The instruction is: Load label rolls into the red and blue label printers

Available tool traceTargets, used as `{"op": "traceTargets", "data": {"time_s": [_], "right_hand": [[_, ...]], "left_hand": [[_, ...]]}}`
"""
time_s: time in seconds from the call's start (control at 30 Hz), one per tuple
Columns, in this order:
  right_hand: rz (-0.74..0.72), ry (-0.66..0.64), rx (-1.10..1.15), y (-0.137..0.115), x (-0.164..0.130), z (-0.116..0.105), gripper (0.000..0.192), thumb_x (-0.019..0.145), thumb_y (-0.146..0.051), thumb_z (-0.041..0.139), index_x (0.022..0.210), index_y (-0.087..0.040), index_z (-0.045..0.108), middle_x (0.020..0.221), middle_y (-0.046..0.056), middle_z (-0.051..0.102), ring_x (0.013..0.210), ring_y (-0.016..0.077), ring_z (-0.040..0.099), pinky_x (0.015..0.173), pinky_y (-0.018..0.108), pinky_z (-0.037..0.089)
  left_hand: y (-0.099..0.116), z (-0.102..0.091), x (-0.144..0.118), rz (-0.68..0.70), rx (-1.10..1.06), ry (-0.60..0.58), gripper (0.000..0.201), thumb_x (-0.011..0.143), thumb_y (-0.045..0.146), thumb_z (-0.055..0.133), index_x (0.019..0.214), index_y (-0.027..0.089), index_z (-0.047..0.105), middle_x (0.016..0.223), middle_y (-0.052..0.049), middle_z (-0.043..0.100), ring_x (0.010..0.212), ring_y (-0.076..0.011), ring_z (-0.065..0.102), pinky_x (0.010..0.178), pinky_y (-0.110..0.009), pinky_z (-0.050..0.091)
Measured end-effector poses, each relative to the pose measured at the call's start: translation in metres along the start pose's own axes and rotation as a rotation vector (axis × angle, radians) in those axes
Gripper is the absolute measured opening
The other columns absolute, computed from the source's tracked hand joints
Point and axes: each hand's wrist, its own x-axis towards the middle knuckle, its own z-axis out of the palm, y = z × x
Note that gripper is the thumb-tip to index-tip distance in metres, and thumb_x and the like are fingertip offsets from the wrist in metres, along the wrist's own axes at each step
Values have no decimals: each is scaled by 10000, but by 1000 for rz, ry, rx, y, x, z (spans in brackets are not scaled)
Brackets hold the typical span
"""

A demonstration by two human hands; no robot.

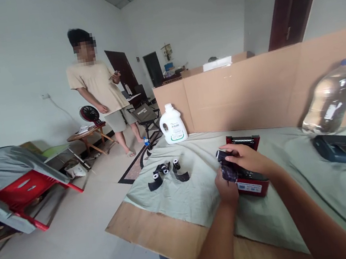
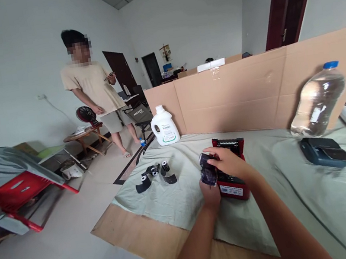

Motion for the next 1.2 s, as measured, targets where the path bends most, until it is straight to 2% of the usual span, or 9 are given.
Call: {"op": "traceTargets", "data": {"time_s": [0.1, 0.2, 0.37, 0.47, 0.53, 0.63, 0.77, 1.03, 1.2], "right_hand": [[66, -23, -223, 25, -6, -23, 315, 850, -167, 578, 1116, -198, 745, 1169, 87, 744, 1110, 274, 672, 1014, 397, 491], [162, -8, -403, 40, -6, -24, 326, 843, -124, 586, 1116, -189, 750, 1199, 101, 735, 1138, 273, 664, 1011, 373, 483], [409, 58, -601, 33, -6, -7, 365, 883, -203, 602, 1219, -272, 726, 1177, 102, 741, 1098, 302, 688, 890, 397, 525], [477, 37, -632, 27, -5, -3, 390, 893, -203, 591, 1256, -287, 709, 1199, 104, 733, 1091, 294, 693, 854, 375, 527], [507, 26, -649, 28, -5, -4, 393, 889, -186, 586, 1251, -276, 713, 1221, 107, 726, 1106, 285, 688, 864, 362, 520], [508, 10, -684, 30, -5, -8, 377, 889, -165, 574, 1219, -263, 729, 1216, 108, 729, 1128, 277, 680, 893, 357, 502], [508, -14, -696, 32, -6, -12, 356, 900, -185, 567, 1203, -270, 734, 1208, 106, 733, 1143, 278, 670, 909, 370, 486], [452, -68, -690, 43, -8, 0, 328, 855, -149, 568, 1095, -228, 777, 1107, 145, 760, 1108, 290, 678, 953, 417, 464], [361, -112, -461, 43, -13, -26, 252, 842, -281, 626, 1037, -281, 785, 1057, 44, 778, 995, 234, 702, 872, 317, 496]], "left_hand": [[9, -4, 2, 56, 21, -48, 288, 1002, 284, 382, 945, 214, 655, 936, -53, 719, 901, -194, 670, 850, -309, 522], [16, -6, 5, 59, 39, -35, 325, 1022, 263, 336, 939, 211, 646, 1015, -58, 724, 984, -192, 665, 905, -316, 507], [15, -5, 5, 67, 16, -52, 315, 1025, 264, 344, 960, 203, 646, 1069, -71, 727, 1038, -201, 667, 947, -344, 508], [14, -5, 4, 88, 33, -48, 327, 1025, 262, 333, 965, 201, 649, 1093, -81, 720, 1066, -204, 662, 970, -361, 509], [15, -5, 3, 136, 86, -28, 329, 1020, 268, 339, 1008, 195, 659, 1204, -107, 684, 1152, -219, 628, 1021, -391, 490], [19, -7, 2, 275, 202, -50, 334, 1009, 288, 371, 1153, 196, 658, 1381, -131, 591, 1288, -252, 537, 1093, -454, 442], [24, -9, 1, 430, 288, -166, 315, 981, 289, 432, 1172, 219, 673, 1331, -106, 639, 1278, -264, 520, 1101, -491, 425], [26, -10, 1, 473, 355, -177, 299, 977, 311, 444, 1082, 224, 711, 1263, -88, 681, 1229, -256, 541, 1077, -472, 415], [24, -9, 2, 449, 356, -194, 297, 978, 314, 444, 1059, 213, 711, 1164, -95, 707, 1159, -249, 581, 1025, -455, 442]]}}
